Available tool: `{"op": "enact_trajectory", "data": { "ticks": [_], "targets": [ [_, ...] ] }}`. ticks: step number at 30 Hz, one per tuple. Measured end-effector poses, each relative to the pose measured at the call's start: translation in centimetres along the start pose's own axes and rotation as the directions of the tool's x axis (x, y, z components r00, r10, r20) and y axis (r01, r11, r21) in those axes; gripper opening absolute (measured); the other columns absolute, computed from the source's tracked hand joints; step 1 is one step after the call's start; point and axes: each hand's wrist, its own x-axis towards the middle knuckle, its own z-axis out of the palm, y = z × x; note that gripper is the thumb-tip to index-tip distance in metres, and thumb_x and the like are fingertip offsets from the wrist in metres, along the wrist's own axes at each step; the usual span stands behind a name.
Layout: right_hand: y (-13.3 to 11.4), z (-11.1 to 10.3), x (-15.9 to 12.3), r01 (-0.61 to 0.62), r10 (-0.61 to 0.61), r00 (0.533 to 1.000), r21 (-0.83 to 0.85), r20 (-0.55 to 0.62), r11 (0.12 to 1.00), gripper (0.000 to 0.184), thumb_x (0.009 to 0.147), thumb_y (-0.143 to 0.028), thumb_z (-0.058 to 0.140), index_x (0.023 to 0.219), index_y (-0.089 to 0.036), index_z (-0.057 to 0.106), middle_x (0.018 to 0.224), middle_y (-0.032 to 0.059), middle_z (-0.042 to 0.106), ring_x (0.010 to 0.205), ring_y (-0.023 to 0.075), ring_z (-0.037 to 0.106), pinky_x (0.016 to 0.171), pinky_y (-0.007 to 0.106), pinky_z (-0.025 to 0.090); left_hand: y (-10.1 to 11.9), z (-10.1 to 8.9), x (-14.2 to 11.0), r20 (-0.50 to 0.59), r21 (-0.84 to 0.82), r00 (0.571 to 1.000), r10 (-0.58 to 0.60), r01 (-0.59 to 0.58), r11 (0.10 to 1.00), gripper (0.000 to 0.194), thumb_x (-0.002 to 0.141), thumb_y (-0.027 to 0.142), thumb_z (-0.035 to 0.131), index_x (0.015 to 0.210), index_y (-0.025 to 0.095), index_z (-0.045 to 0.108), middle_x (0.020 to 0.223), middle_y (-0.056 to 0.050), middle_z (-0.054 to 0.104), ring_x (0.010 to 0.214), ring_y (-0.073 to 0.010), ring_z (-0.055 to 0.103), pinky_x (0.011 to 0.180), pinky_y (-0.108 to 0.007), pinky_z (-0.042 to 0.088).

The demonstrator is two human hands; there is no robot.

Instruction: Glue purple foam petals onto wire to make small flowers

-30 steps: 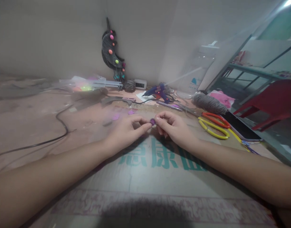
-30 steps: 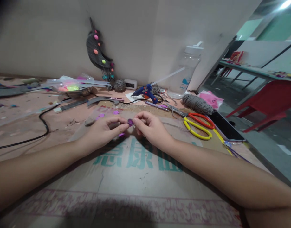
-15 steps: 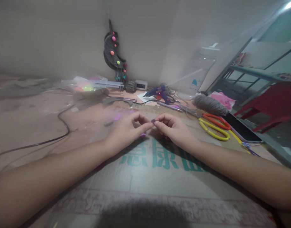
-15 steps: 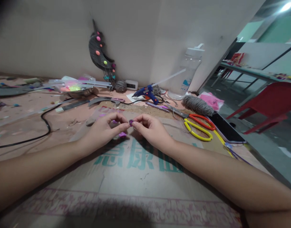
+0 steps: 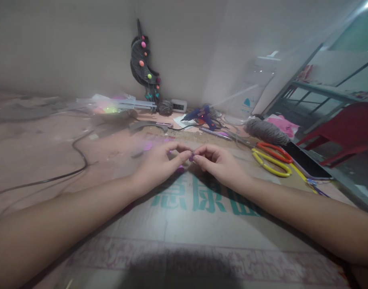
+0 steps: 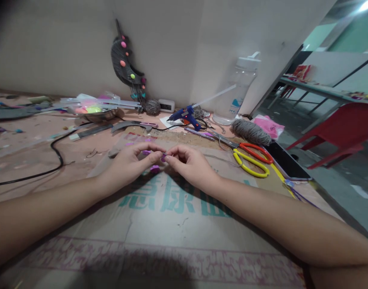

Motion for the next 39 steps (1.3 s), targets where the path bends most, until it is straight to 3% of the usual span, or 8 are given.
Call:
{"op": "enact_trajectory", "data": {
  "ticks": [9, 12, 17, 22, 27, 30, 34, 39],
  "targets": [
    [-0.3, -0.3, 0.2, -0.036, 0.035, 0.999, 0.07, 0.013, 0.997, 0.023, 0.082, -0.039, 0.065, 0.083, -0.016, 0.059, 0.06, -0.0055, 0.052, 0.051, 0.0067, 0.044, 0.046, 0.02, 0.032, -0.5, -0.1, 0.1, -0.109, -0.009, 0.993, 0.034, -0.036, 0.999, 0.03, 0.094, 0.044, 0.052, 0.105, 0.018, 0.064, 0.102, -0.005, 0.069, 0.086, -0.0167, 0.066, 0.075, -0.027, 0.051],
    [-0.2, -0.3, 0.3, -0.053, 0.053, 0.999, 0.083, 0.004, 0.995, 0.024, 0.082, -0.04, 0.066, 0.084, -0.017, 0.059, 0.057, -0.0068, 0.049, 0.049, 0.0067, 0.043, 0.044, 0.02, 0.031, -0.7, 0.0, 0.2, -0.131, -0.044, 0.991, 0.017, -0.023, 0.999, 0.031, 0.097, 0.045, 0.047, 0.094, 0.018, 0.061, 0.092, -0.002, 0.067, 0.075, -0.014, 0.064, 0.069, -0.026, 0.048],
    [-0.1, -0.3, 0.4, -0.047, 0.048, 0.999, 0.093, -0.006, 0.995, 0.025, 0.081, -0.041, 0.066, 0.083, -0.017, 0.06, 0.056, -0.0069, 0.05, 0.049, 0.0063, 0.042, 0.045, 0.021, 0.031, -0.2, 0.0, 0.3, -0.094, -0.005, 0.995, -0.027, 0.027, 1.0, 0.034, 0.095, 0.044, 0.049, 0.076, 0.017, 0.055, 0.064, 0.003, 0.056, 0.061, -0.0127, 0.058, 0.064, -0.026, 0.044],
    [-0.3, -0.4, 0.3, -0.028, 0.029, 1.0, 0.106, -0.004, 0.994, 0.027, 0.085, -0.043, 0.061, 0.082, -0.016, 0.059, 0.053, -0.0071, 0.049, 0.045, 0.0052, 0.039, 0.043, 0.02, 0.029, -0.2, -0.1, 0.3, -0.073, 0.113, 0.997, -0.001, 0.01, 0.994, 0.024, 0.092, 0.038, 0.056, 0.084, 0.018, 0.066, 0.08, -0.001, 0.068, 0.077, -0.0159, 0.062, 0.073, -0.028, 0.045],
    [-0.3, -0.3, 0.3, -0.06, 0.063, 0.998, 0.116, -0.024, 0.991, 0.029, 0.087, -0.046, 0.059, 0.083, -0.017, 0.057, 0.053, -0.0062, 0.052, 0.042, 0.005, 0.04, 0.039, 0.019, 0.028, -0.9, 0.1, 0.3, 0.003, 0.033, 1.0, 0.006, -0.006, 0.999, 0.026, 0.088, 0.043, 0.061, 0.097, 0.02, 0.068, 0.093, -0.003, 0.071, 0.082, -0.0167, 0.067, 0.073, -0.028, 0.05],
    [-0.1, -0.3, 0.3, -0.066, 0.071, 0.997, 0.126, -0.036, 0.99, 0.03, 0.087, -0.047, 0.06, 0.084, -0.018, 0.056, 0.054, -0.0059, 0.055, 0.041, 0.0053, 0.041, 0.039, 0.018, 0.029, -0.9, 0.2, 0.3, 0.016, 0.062, 1.0, -0.014, 0.013, 0.998, 0.028, 0.087, 0.046, 0.062, 0.095, 0.019, 0.068, 0.092, -0.003, 0.071, 0.077, -0.0162, 0.066, 0.069, -0.028, 0.05],
    [0.0, 0.0, 0.3, -0.066, 0.068, 0.998, 0.094, -0.011, 0.993, 0.03, 0.086, -0.047, 0.061, 0.082, -0.017, 0.058, 0.058, -0.0038, 0.059, 0.043, 0.0057, 0.043, 0.041, 0.018, 0.031, -0.6, 0.1, 0.2, -0.009, 0.192, 0.999, 0.05, -0.047, 0.98, 0.024, 0.089, 0.042, 0.059, 0.084, 0.02, 0.068, 0.081, 0.0, 0.069, 0.077, -0.0161, 0.063, 0.072, -0.028, 0.046],
    [-0.6, -1.6, 0.9, 0.05, -0.051, 0.995, -0.021, -0.088, 0.999, 0.033, 0.089, -0.047, 0.055, 0.099, -0.017, 0.063, 0.078, 0.0007, 0.065, 0.05, 0.0073, 0.049, 0.046, 0.021, 0.039, -0.7, 0.0, 0.4, -0.036, 0.126, 0.999, -0.014, 0.019, 0.992, 0.025, 0.091, 0.042, 0.055, 0.081, 0.02, 0.062, 0.074, 0.001, 0.065, 0.07, -0.015, 0.06, 0.068, -0.028, 0.044]
  ]
}}
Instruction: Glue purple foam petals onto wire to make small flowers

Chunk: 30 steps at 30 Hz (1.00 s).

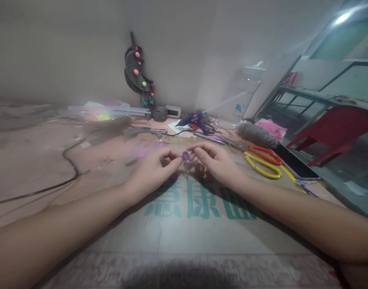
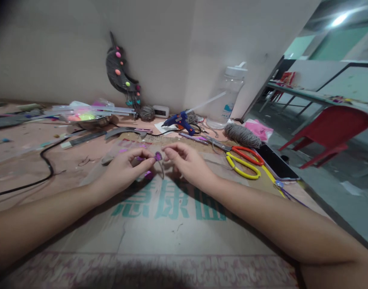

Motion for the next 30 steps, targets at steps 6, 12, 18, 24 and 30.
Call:
{"op": "enact_trajectory", "data": {
  "ticks": [6, 12, 18, 24, 30],
  "targets": [
    [0.8, -7.0, 3.4, 0.08, -0.241, 0.955, -0.633, -0.173, 0.77, 0.02, 0.086, -0.028, 0.057, 0.093, -0.016, 0.071, 0.088, 0.0059, 0.071, 0.076, 0.0165, 0.062, 0.072, 0.03, 0.046, -0.4, 0.1, 0.0, 0.033, -0.023, 0.998, -0.052, 0.053, 0.998, 0.025, 0.089, 0.044, 0.056, 0.085, 0.02, 0.063, 0.075, 0.0, 0.068, 0.07, -0.0168, 0.062, 0.067, -0.028, 0.045],
    [2.5, -8.5, 4.1, 0.069, -0.136, 0.99, -0.775, -0.022, 0.628, 0.025, 0.087, -0.027, 0.054, 0.102, -0.017, 0.072, 0.101, 0.0071, 0.073, 0.087, 0.0205, 0.064, 0.078, 0.033, 0.046, 0.3, 0.3, -0.1, 0.078, -0.024, 0.996, -0.046, 0.048, 0.999, 0.023, 0.088, 0.039, 0.056, 0.081, 0.018, 0.063, 0.077, -0.002, 0.069, 0.07, -0.0166, 0.062, 0.064, -0.026, 0.045],
    [0.3, -5.0, 4.2, 0.195, -0.126, 0.981, -0.803, 0.15, 0.564, 0.028, 0.088, -0.036, 0.058, 0.104, -0.017, 0.072, 0.094, 0.0074, 0.074, 0.082, 0.0196, 0.065, 0.073, 0.029, 0.047, 0.7, 0.4, -0.1, 0.073, -0.036, 0.997, 0.029, -0.026, 0.999, 0.018, 0.087, 0.03, 0.055, 0.077, 0.018, 0.065, 0.076, -0.002, 0.071, 0.071, -0.0159, 0.063, 0.066, -0.025, 0.046],
    [-0.4, -0.6, 10.8, 0.265, -0.057, 0.957, -0.784, 0.283, 0.561, 0.033, 0.09, -0.03, 0.057, 0.119, -0.018, 0.066, 0.112, 0.0103, 0.072, 0.095, 0.0215, 0.067, 0.077, 0.027, 0.047, 0.4, 0.4, 0.0, 0.054, -0.027, 0.998, 0.039, -0.037, 0.999, 0.016, 0.085, 0.027, 0.054, 0.077, 0.018, 0.064, 0.074, -0.001, 0.07, 0.071, -0.0158, 0.063, 0.068, -0.026, 0.047],
    [1.0, 4.3, 18.1, 0.29, -0.047, 0.945, -0.767, 0.323, 0.572, 0.038, 0.088, -0.023, 0.06, 0.125, -0.012, 0.06, 0.118, 0.0139, 0.069, 0.1, 0.022, 0.065, 0.081, 0.027, 0.046, 0.3, 0.5, 0.2, 0.047, -0.068, 0.997, 0.059, -0.056, 0.996, 0.014, 0.084, 0.023, 0.053, 0.076, 0.018, 0.063, 0.076, -0.001, 0.068, 0.073, -0.0151, 0.062, 0.068, -0.025, 0.047]
  ]
}}
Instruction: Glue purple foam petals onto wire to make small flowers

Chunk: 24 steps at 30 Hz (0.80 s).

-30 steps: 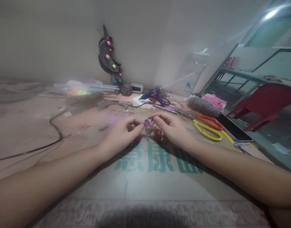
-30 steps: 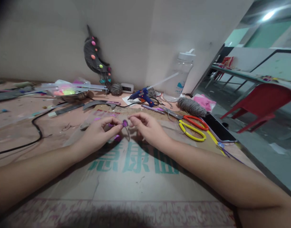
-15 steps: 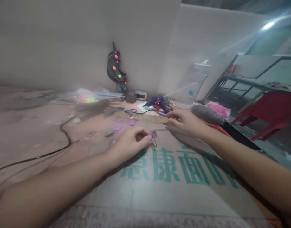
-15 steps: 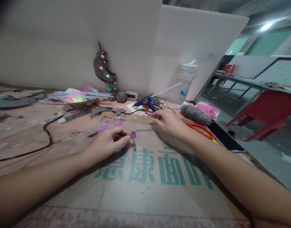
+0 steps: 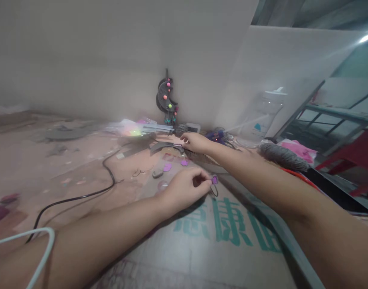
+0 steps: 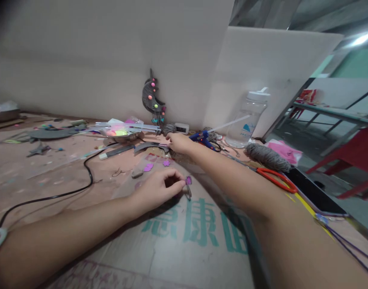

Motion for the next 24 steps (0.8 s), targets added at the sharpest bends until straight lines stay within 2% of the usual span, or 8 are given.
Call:
{"op": "enact_trajectory", "data": {
  "ticks": [3, 6, 12, 17, 19, 20, 22, 24],
  "targets": [
    [-0.2, 0.7, 1.8, 0.016, -0.016, 0.998, 0.015, 0.054, 1.0, 0.043, 0.084, -0.017, 0.063, 0.127, -0.012, 0.058, 0.112, 0.0107, 0.072, 0.094, 0.0189, 0.066, 0.077, 0.024, 0.046, 0.0, 0.0, 0.0, -0.001, -0.004, 1.0, 0.004, -0.004, 1.0, 0.013, 0.083, 0.023, 0.053, 0.076, 0.018, 0.063, 0.076, -0.001, 0.069, 0.073, -0.0154, 0.062, 0.068, -0.025, 0.047],
    [-0.3, 0.8, 2.3, 0.04, -0.041, 0.997, 0.012, 0.063, 0.999, 0.047, 0.084, -0.013, 0.06, 0.13, -0.013, 0.058, 0.111, 0.0108, 0.072, 0.093, 0.0193, 0.065, 0.076, 0.024, 0.045, -0.1, 0.0, 0.1, 0.0, -0.01, 1.0, -0.004, 0.004, 1.0, 0.013, 0.083, 0.023, 0.053, 0.077, 0.018, 0.063, 0.078, -0.001, 0.07, 0.074, -0.0156, 0.063, 0.068, -0.025, 0.047],
    [-0.7, -0.5, 0.2, 0.06, -0.059, 0.997, 0.019, -0.041, 0.998, 0.034, 0.083, -0.011, 0.055, 0.115, -0.009, 0.066, 0.119, 0.0165, 0.066, 0.102, 0.0221, 0.062, 0.087, 0.027, 0.044, -0.5, 0.0, 0.2, 0.002, -0.008, 1.0, 0.014, -0.014, 1.0, 0.015, 0.085, 0.026, 0.053, 0.078, 0.019, 0.063, 0.079, -0.002, 0.07, 0.074, -0.0163, 0.064, 0.07, -0.026, 0.048],
    [-0.3, -2.8, -6.1, -0.011, 0.032, 0.978, 0.099, -0.204, 0.995, 0.045, 0.089, -0.01, 0.034, 0.133, -0.008, 0.048, 0.106, 0.012, 0.068, 0.09, 0.0172, 0.061, 0.082, 0.028, 0.045, -0.2, 0.0, 0.1, 0.013, -0.05, 0.999, -0.035, 0.035, 0.998, 0.015, 0.084, 0.027, 0.054, 0.077, 0.018, 0.063, 0.074, -0.001, 0.07, 0.069, -0.0153, 0.062, 0.065, -0.025, 0.047],
    [0.1, -3.6, -9.7, 0.011, 0.061, 0.944, 0.218, -0.323, 0.976, 0.045, 0.086, -0.011, 0.035, 0.128, -0.011, 0.051, 0.097, 0.0081, 0.067, 0.082, 0.0171, 0.06, 0.077, 0.029, 0.046, 0.0, -0.1, 0.2, 0.014, -0.072, 0.998, -0.06, 0.061, 0.996, 0.014, 0.083, 0.027, 0.055, 0.075, 0.017, 0.062, 0.073, -0.001, 0.069, 0.068, -0.0151, 0.062, 0.064, -0.024, 0.046],
    [0.3, -3.9, -11.5, 0.028, 0.057, 0.941, 0.247, -0.333, 0.969, 0.042, 0.084, -0.012, 0.037, 0.122, -0.014, 0.056, 0.093, 0.0062, 0.066, 0.083, 0.0176, 0.059, 0.077, 0.029, 0.045, 0.0, -0.1, 0.2, 0.02, -0.089, 0.997, -0.076, 0.078, 0.993, 0.015, 0.083, 0.028, 0.055, 0.076, 0.017, 0.062, 0.072, -0.001, 0.068, 0.067, -0.0149, 0.061, 0.062, -0.024, 0.045],
    [0.6, -4.3, -14.9, -0.009, 0.09, 0.959, 0.289, -0.269, 0.957, 0.034, 0.081, -0.014, 0.038, 0.102, -0.017, 0.065, 0.085, 0.0041, 0.065, 0.08, 0.0188, 0.058, 0.075, 0.031, 0.045, -0.1, -0.1, 0.2, 0.034, -0.107, 0.994, -0.1, 0.103, 0.989, 0.016, 0.084, 0.03, 0.055, 0.078, 0.017, 0.063, 0.07, 0.0, 0.068, 0.064, -0.0145, 0.06, 0.06, -0.024, 0.044],
    [0.9, -4.1, -17.7, -0.04, 0.123, 0.965, 0.332, -0.233, 0.943, 0.034, 0.083, -0.017, 0.038, 0.099, -0.019, 0.068, 0.093, 0.0053, 0.068, 0.089, 0.0218, 0.061, 0.08, 0.034, 0.047, -0.3, -0.1, 0.3, 0.039, -0.09, 0.993, -0.107, 0.11, 0.99, 0.017, 0.084, 0.032, 0.055, 0.079, 0.018, 0.063, 0.069, 0.0, 0.067, 0.063, -0.0146, 0.059, 0.059, -0.024, 0.043]
  ]
}}
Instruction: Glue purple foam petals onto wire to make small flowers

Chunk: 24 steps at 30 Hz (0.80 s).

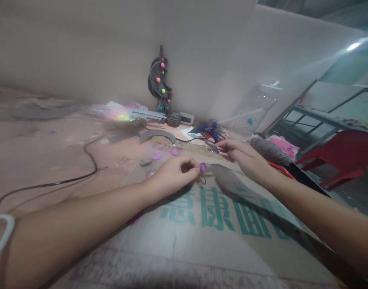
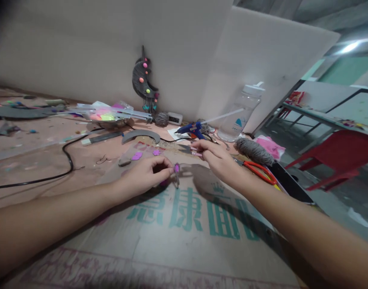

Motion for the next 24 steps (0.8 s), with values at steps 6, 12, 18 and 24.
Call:
{"op": "enact_trajectory", "data": {
  "ticks": [6, 12, 18, 24],
  "targets": [
    [1.1, 1.3, -4.1, 0.145, -0.15, 0.988, -0.16, -0.023, 0.977, 0.036, 0.096, -0.036, 0.043, 0.125, -0.022, 0.06, 0.113, 0.01, 0.067, 0.102, 0.0261, 0.062, 0.088, 0.04, 0.048, -0.1, -0.2, 0.0, 0.016, 0.06, 1.0, -0.004, 0.003, 0.998, 0.021, 0.084, 0.035, 0.055, 0.077, 0.018, 0.065, 0.073, -0.001, 0.068, 0.067, -0.0159, 0.06, 0.063, -0.026, 0.044],
    [1.3, 2.4, -4.5, 0.283, -0.327, 0.944, -0.422, -0.033, 0.861, 0.046, 0.101, -0.037, 0.034, 0.138, -0.018, 0.053, 0.088, 0.0093, 0.057, 0.08, 0.0226, 0.056, 0.071, 0.035, 0.048, -0.2, -0.2, 0.1, 0.035, 0.084, 0.999, 0.015, -0.018, 0.996, 0.019, 0.085, 0.032, 0.055, 0.075, 0.019, 0.064, 0.072, -0.001, 0.069, 0.069, -0.0167, 0.061, 0.064, -0.028, 0.046],
    [0.9, 2.4, -4.7, 0.362, -0.437, 0.899, -0.523, -0.023, 0.772, 0.042, 0.102, -0.036, 0.034, 0.128, -0.016, 0.061, 0.079, 0.0078, 0.058, 0.071, 0.0196, 0.055, 0.065, 0.031, 0.044, -0.1, -0.2, 0.0, 0.032, 0.118, 0.999, 0.006, -0.01, 0.993, 0.02, 0.085, 0.034, 0.056, 0.075, 0.02, 0.066, 0.072, -0.001, 0.068, 0.068, -0.0158, 0.059, 0.063, -0.028, 0.043],
    [0.8, 2.7, -4.5, 0.351, -0.421, 0.907, -0.572, 0.011, 0.741, 0.044, 0.102, -0.037, 0.032, 0.121, -0.014, 0.065, 0.078, 0.0093, 0.061, 0.067, 0.0191, 0.054, 0.061, 0.031, 0.042, -0.1, -0.3, 0.0, 0.05, 0.121, 0.999, 0.015, -0.021, 0.992, 0.018, 0.085, 0.032, 0.056, 0.076, 0.02, 0.065, 0.073, -0.001, 0.068, 0.07, -0.0169, 0.058, 0.066, -0.029, 0.043]
  ]
}}
